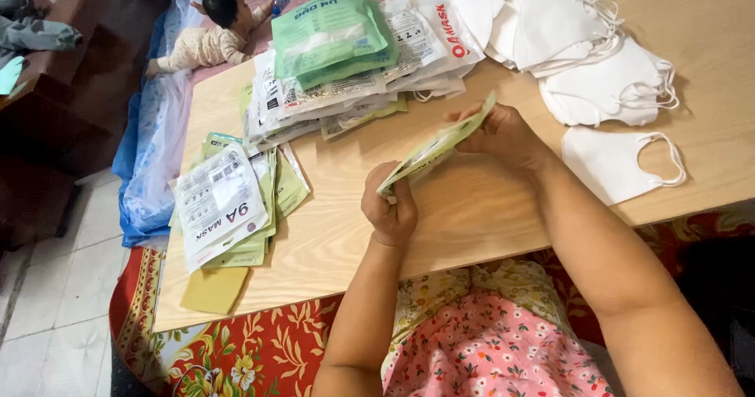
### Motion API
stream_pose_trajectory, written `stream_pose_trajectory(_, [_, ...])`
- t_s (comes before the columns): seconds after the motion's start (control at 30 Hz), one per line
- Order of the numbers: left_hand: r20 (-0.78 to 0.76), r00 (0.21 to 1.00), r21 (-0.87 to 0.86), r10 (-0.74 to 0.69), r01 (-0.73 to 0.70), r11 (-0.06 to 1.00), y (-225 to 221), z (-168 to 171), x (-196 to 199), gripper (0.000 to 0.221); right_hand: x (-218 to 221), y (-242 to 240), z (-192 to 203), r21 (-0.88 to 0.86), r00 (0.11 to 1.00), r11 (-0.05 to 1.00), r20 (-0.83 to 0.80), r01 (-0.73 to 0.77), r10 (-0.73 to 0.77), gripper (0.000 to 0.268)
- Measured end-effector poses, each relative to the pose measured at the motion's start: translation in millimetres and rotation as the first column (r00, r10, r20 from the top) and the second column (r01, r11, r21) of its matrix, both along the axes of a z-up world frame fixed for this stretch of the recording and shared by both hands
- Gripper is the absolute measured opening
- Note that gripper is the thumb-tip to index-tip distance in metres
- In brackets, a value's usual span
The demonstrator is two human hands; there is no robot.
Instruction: Packaging white face masks into plastic bags at a low table
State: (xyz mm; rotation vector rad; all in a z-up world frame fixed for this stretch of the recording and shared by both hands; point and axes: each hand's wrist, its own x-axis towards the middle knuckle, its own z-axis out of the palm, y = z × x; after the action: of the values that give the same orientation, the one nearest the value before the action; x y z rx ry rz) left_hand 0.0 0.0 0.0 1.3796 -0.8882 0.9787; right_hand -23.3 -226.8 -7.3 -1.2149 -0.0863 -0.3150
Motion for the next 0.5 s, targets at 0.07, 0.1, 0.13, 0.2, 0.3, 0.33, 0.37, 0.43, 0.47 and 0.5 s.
stream_pose_trajectory(0.07, [-0.008,1.0,0.014,0.004,-0.004,1.0,-2.3,1.9,-1.0,0.009,-3.6,3.7,9.4,-0.068,1.0,0.998,0.016,-0.01,0.011,0.047])
stream_pose_trajectory(0.1, [-0.016,1.0,0.029,0.009,-0.008,1.0,-3.1,2.8,-1.6,0.015,-5.3,5.9,14.0,-0.134,0.999,0.991,0.031,-0.02,0.024,0.047])
stream_pose_trajectory(0.13, [-0.017,1.0,0.029,0.01,-0.01,1.0,-4.6,6.6,-2.8,0.015,-5.8,4.6,12.8,-0.134,0.999,0.991,0.03,-0.022,0.026,0.047])
stream_pose_trajectory(0.2, [0.103,0.994,0.037,0.022,-0.026,0.999,-7.4,15.3,-3.4,0.012,-4.6,2.1,11.6,-0.146,0.979,0.982,0.148,-0.116,0.138,0.035])
stream_pose_trajectory(0.3, [0.109,0.994,0.034,0.007,-0.011,0.999,-8.0,15.1,-1.3,0.008,-5.1,-2.5,11.5,-0.136,0.973,0.981,0.168,-0.137,0.159,0.023])
stream_pose_trajectory(0.33, [0.11,0.994,0.033,0.006,-0.01,0.999,-8.4,15.6,-0.7,0.008,-6.2,-2.5,12.9,-0.137,0.973,0.981,0.169,-0.135,0.158,0.023])
stream_pose_trajectory(0.37, [0.104,0.994,0.019,0.009,-0.011,1.0,-8.5,15.6,-0.6,0.008,-7.4,-2.3,14.1,-0.139,0.976,0.983,0.16,-0.123,0.145,0.022])
stream_pose_trajectory(0.43, [0.098,0.995,0.005,0.014,-0.014,1.0,-6.4,15.7,0.1,0.007,-9.3,-2.3,16.7,-0.141,0.98,0.984,0.151,-0.112,0.133,0.021])
stream_pose_trajectory(0.47, [0.087,0.996,-0.004,0.025,-0.025,1.0,-4.3,15.8,0.7,0.006,-10.0,-2.6,18.2,-0.1,0.985,0.991,0.139,-0.086,0.1,0.017])
stream_pose_trajectory(0.5, [0.076,0.996,-0.013,0.037,-0.037,0.999,-2.1,15.4,0.8,0.004,-11.1,-2.8,19.3,-0.058,0.99,0.996,0.125,-0.06,0.067,0.014])
